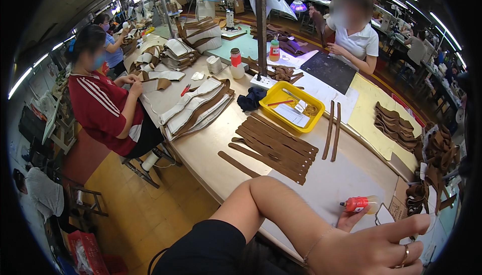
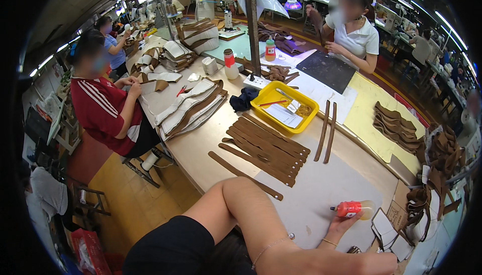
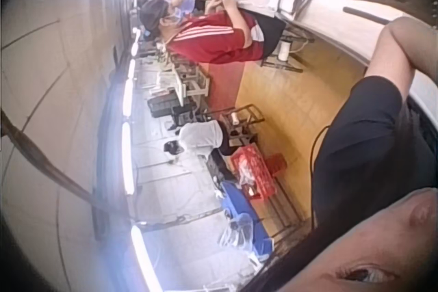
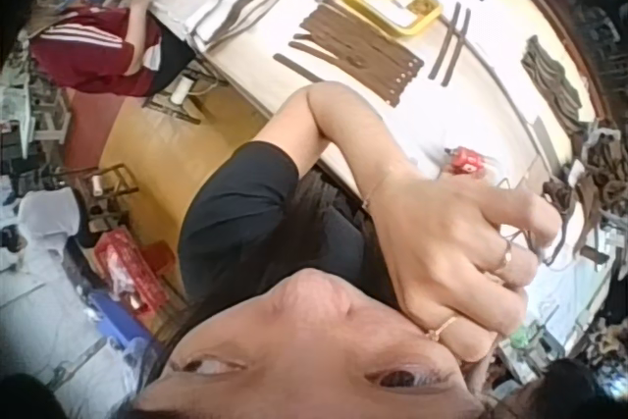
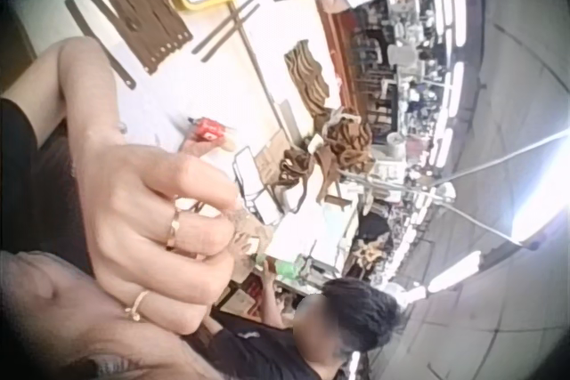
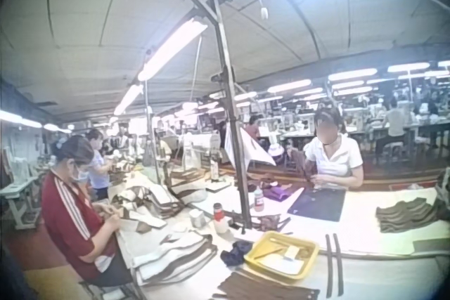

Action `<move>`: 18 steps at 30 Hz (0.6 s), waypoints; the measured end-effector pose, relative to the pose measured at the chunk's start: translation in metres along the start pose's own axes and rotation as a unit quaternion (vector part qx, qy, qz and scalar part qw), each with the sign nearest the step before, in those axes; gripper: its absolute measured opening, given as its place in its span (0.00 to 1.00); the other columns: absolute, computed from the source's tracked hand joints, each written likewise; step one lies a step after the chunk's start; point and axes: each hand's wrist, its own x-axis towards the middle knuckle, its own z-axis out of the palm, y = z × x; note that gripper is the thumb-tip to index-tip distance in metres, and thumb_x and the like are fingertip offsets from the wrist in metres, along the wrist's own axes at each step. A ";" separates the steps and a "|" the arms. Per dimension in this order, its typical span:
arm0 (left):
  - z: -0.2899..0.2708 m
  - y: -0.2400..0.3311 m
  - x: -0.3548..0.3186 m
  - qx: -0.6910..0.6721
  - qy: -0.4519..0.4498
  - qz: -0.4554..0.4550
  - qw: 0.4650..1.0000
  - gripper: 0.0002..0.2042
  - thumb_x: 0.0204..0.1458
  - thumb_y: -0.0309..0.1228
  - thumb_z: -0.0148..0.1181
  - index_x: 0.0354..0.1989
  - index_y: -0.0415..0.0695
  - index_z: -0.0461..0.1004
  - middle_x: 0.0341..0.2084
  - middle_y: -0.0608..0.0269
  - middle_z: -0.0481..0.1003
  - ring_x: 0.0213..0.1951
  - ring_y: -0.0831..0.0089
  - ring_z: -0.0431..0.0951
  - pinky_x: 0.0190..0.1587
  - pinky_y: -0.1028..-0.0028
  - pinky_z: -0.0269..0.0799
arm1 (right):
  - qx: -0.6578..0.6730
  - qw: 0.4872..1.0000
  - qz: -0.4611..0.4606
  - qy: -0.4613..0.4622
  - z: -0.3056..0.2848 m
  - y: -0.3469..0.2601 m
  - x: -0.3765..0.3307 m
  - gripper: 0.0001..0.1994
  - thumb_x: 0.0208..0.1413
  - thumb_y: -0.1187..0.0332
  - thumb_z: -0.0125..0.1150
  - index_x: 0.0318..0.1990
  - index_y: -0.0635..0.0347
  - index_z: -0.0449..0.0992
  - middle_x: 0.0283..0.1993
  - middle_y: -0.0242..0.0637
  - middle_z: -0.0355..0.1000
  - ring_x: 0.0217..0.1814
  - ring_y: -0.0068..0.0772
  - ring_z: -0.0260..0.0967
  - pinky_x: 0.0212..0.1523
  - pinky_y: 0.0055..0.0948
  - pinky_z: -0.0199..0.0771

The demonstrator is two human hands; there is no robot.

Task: The person applies glue from a squeeze bottle onto brown leather strips and a folded leather piece on a worktable. They handle the strips and folded piece by hand, aligning and pressing them together. Other workers are visible in the background at separate stations.

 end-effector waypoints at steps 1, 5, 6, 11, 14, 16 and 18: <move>-0.003 -0.002 0.002 -0.003 -0.008 0.004 1.000 0.17 0.56 0.27 0.48 0.14 0.50 0.58 0.16 0.68 0.60 0.18 0.73 0.64 0.38 0.62 0.65 | 0.001 1.000 0.000 0.015 0.002 0.001 0.001 0.32 0.51 0.37 0.58 0.48 0.59 0.68 0.37 0.37 0.71 0.35 0.35 0.71 0.32 0.31 0.75; -0.001 0.002 -0.003 0.014 0.035 -0.026 0.999 0.16 0.55 0.25 0.49 0.14 0.50 0.59 0.16 0.68 0.61 0.18 0.73 0.64 0.38 0.62 0.65 | -0.004 0.998 0.006 -0.054 -0.003 0.001 -0.002 0.31 0.52 0.38 0.58 0.47 0.59 0.68 0.38 0.37 0.71 0.35 0.34 0.70 0.33 0.32 0.76; -0.001 0.003 -0.003 0.020 0.044 -0.037 0.998 0.16 0.54 0.25 0.49 0.14 0.50 0.59 0.16 0.68 0.61 0.18 0.73 0.64 0.38 0.62 0.65 | -0.002 0.998 0.015 -0.063 -0.007 0.003 0.001 0.31 0.52 0.38 0.58 0.47 0.59 0.68 0.38 0.37 0.71 0.35 0.34 0.70 0.33 0.32 0.76; -0.006 0.002 -0.001 0.041 0.057 -0.026 0.997 0.14 0.51 0.23 0.51 0.14 0.48 0.60 0.18 0.66 0.67 0.20 0.73 0.68 0.39 0.61 0.65 | 0.025 0.998 0.035 -0.042 -0.021 0.004 0.017 0.31 0.53 0.38 0.58 0.47 0.59 0.68 0.38 0.37 0.71 0.35 0.34 0.70 0.34 0.33 0.76; -0.006 0.008 0.002 0.046 0.050 -0.060 0.996 0.14 0.50 0.23 0.51 0.14 0.48 0.59 0.18 0.65 0.67 0.20 0.72 0.67 0.39 0.60 0.65 | 0.029 0.999 0.015 -0.030 -0.015 0.008 0.012 0.31 0.53 0.38 0.57 0.47 0.59 0.68 0.38 0.37 0.71 0.35 0.34 0.70 0.34 0.33 0.76; -0.003 0.010 0.002 0.035 0.056 -0.069 0.995 0.14 0.51 0.23 0.50 0.14 0.48 0.59 0.17 0.66 0.65 0.19 0.72 0.66 0.39 0.60 0.65 | 0.026 0.999 0.014 -0.031 -0.014 0.007 0.010 0.31 0.53 0.38 0.57 0.48 0.59 0.68 0.38 0.37 0.71 0.36 0.34 0.71 0.35 0.33 0.77; 0.003 0.008 0.000 0.015 0.056 -0.065 0.996 0.14 0.52 0.24 0.49 0.15 0.49 0.59 0.17 0.66 0.63 0.18 0.72 0.64 0.39 0.60 0.65 | 0.022 0.998 0.025 -0.044 -0.015 0.003 0.007 0.31 0.53 0.38 0.57 0.48 0.59 0.68 0.39 0.37 0.71 0.36 0.34 0.71 0.36 0.33 0.77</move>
